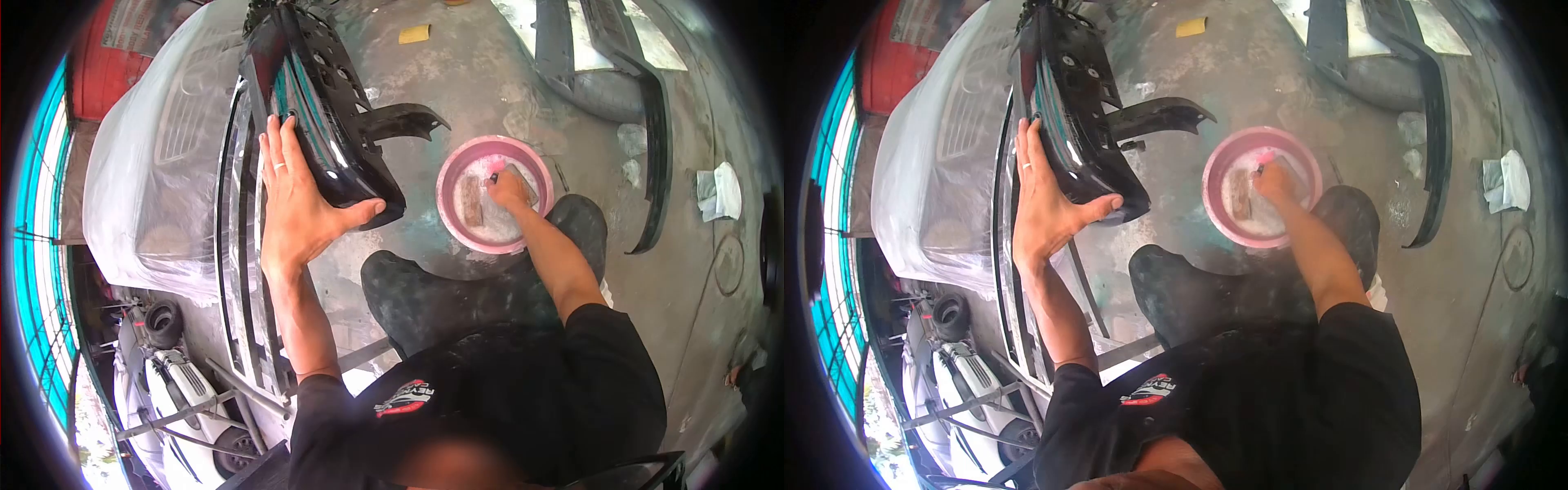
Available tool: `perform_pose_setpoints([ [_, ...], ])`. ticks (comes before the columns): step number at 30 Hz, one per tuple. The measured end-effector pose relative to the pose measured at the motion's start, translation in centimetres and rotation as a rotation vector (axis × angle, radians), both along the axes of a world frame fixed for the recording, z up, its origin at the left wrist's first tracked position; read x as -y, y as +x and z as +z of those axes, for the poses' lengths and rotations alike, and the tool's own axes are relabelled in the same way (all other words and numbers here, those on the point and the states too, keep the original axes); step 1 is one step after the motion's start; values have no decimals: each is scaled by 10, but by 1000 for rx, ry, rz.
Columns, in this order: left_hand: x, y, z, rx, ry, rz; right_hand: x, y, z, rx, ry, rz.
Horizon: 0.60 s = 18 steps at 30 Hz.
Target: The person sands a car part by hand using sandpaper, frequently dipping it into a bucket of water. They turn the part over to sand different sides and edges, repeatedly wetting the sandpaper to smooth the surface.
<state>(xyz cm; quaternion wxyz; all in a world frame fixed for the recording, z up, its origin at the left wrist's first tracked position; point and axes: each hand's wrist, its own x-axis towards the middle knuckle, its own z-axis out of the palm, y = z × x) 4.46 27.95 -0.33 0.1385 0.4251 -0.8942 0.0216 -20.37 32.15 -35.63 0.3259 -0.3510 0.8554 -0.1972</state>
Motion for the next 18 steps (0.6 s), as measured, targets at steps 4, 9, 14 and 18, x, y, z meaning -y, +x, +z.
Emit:
perform_pose_setpoints([
  [4, 1, 0, 7, 6, 9, -27, 5, 0, 9, 86, -159, -71],
  [9, 4, 4, -1, -15, -3, -58, 9, 9, 36, -28, -536, -82],
  [14, 21, 16, 3, -58, -79, -123, -9, 42, 135, 122, -917, -77],
  [18, 57, 25, -14, -314, -104, -201, -37, 84, 229, 202, -1364, 75],
])
